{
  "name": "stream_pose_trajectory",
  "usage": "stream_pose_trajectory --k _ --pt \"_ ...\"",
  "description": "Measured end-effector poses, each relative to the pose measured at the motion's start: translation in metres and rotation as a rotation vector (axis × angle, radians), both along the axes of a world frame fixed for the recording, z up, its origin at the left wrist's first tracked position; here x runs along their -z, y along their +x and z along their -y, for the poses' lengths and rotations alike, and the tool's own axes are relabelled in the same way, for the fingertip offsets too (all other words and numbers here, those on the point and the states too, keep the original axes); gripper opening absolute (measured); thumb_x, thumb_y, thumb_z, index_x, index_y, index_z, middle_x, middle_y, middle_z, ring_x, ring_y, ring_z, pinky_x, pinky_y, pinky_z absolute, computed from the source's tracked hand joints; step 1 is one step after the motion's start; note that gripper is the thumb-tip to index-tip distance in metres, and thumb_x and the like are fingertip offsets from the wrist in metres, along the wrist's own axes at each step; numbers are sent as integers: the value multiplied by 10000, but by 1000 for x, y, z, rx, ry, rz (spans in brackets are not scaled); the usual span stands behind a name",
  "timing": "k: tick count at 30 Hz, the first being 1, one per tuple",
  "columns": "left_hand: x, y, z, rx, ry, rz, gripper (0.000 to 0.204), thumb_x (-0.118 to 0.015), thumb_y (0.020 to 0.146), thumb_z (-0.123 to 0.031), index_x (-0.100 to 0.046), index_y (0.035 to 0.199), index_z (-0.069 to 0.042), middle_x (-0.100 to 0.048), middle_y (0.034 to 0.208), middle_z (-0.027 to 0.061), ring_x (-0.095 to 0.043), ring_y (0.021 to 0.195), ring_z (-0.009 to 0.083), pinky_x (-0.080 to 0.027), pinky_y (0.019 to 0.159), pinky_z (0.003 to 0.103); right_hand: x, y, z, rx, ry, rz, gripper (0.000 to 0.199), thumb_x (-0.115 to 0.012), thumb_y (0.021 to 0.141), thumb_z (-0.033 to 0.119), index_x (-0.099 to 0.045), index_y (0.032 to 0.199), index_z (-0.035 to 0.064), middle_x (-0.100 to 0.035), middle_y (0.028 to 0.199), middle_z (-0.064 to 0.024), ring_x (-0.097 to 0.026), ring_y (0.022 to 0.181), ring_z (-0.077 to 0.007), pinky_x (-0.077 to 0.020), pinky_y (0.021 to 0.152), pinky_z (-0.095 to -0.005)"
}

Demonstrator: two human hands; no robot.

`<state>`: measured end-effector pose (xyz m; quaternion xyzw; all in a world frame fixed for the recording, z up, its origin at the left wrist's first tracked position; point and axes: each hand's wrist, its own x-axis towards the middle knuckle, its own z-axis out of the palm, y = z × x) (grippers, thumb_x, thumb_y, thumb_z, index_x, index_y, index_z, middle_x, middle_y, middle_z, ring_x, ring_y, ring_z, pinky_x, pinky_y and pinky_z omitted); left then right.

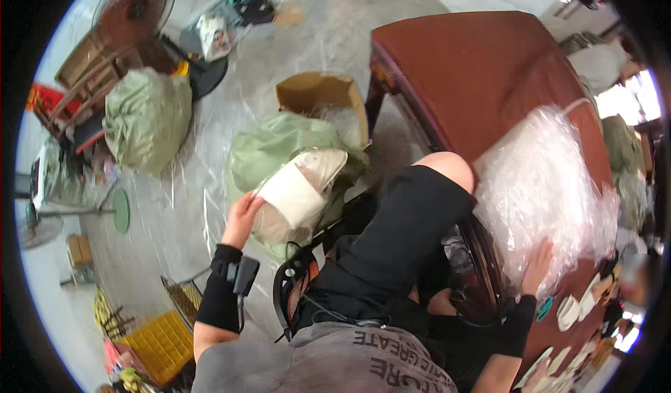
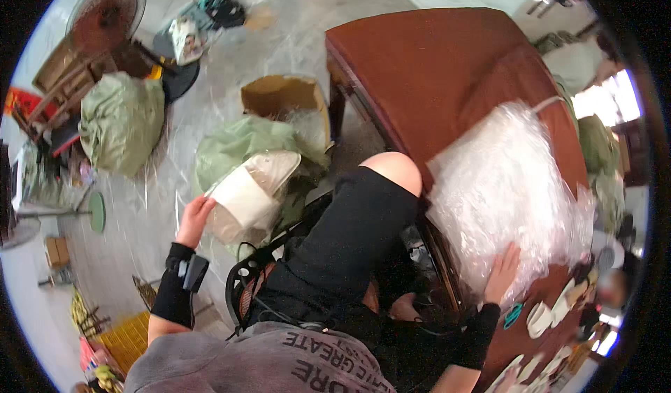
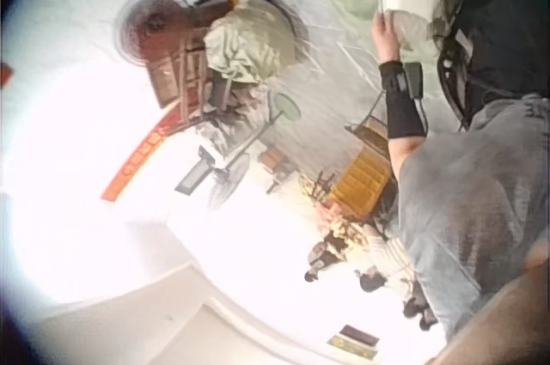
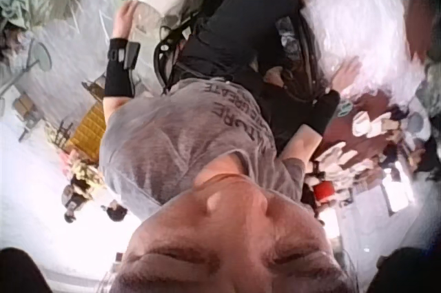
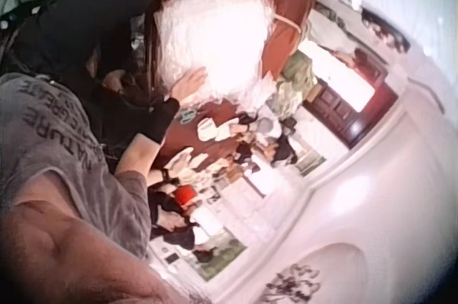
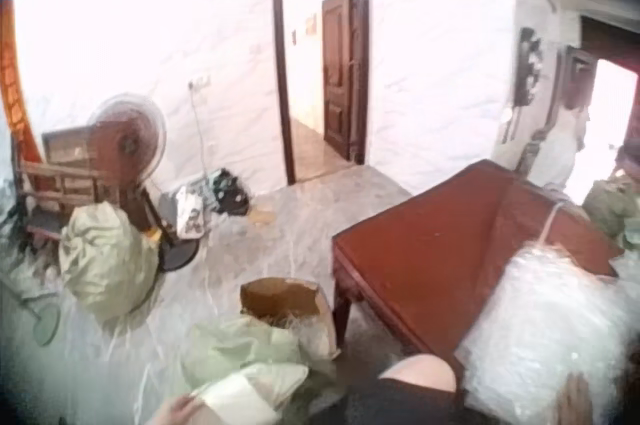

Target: Packaging pairs of sandals into individual plastic bags from larger storage sacks.

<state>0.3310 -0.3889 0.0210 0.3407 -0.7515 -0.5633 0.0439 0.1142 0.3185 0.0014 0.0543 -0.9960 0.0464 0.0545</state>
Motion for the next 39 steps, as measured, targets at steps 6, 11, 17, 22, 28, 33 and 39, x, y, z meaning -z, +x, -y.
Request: stream_pose_trajectory --k 6,11,17,22,28,33,39 --pt "-136 -55 -10 225 -163 -268 218 -540 947 -113 -625 1066 50 -661 954 26 -551 872 59 -442 775 226 -2 9 23 159 -40 42 598 -409 957 430 -232 1500 252 -177 1558 -142 -167 1409 -425 -124 1129 -562" --pt "-253 -144 -88 513 -52 -494 243 -489 963 -105 -603 1091 67 -648 973 53 -593 887 101 -464 782 238 -16 12 48 244 17 46 591 -376 960 463 -216 1498 280 -164 1562 -128 -156 1412 -425 -115 1120 -595" --pt "-291 -275 -261 1048 190 -374 239 -478 979 -129 -586 1117 34 -624 1024 39 -588 925 95 -477 799 234 -15 21 35 282 -56 270 538 -320 962 485 -336 1458 276 -254 1544 -59 -141 1417 -414 -73 1125 -596" --pt "-199 -375 -376 1241 166 -458 367 -577 933 -177 -526 1233 29 -606 1110 90 -577 991 145 -472 848 282 11 20 24 322 -36 280 522 -329 937 475 -476 1369 222 -489 1394 -69 -402 1316 -290 -85 1115 -613" --pt "-39 -341 -417 729 -538 -912 552 -593 895 -162 -381 1382 -12 -339 1414 260 -325 1311 426 -298 1081 449 -20 26 45 320 -58 67 490 -362 923 433 -550 1295 175 -580 1277 -107 -481 1233 -282 -86 1112 -607" --pt "6 -309 -420 828 -606 -794 571 -530 917 -143 -323 1445 -79 -210 1515 219 -211 1397 384 -236 1114 470 -14 24 29 333 -80 234 546 -373 921 500 -516 1335 174 -575 1285 -120 -504 1214 -292 -54 1111 -606" --pt "22 -316 -421 806 -652 -759 550 -470 935 -159 -312 1461 -131 -216 1534 153 -204 1413 341 -210 1114 508 -13 39 -30 360 -840 -100 305 -574 872 201 -605 1122 29 -652 1032 -111 -634 913 -169 -462 852 -329"
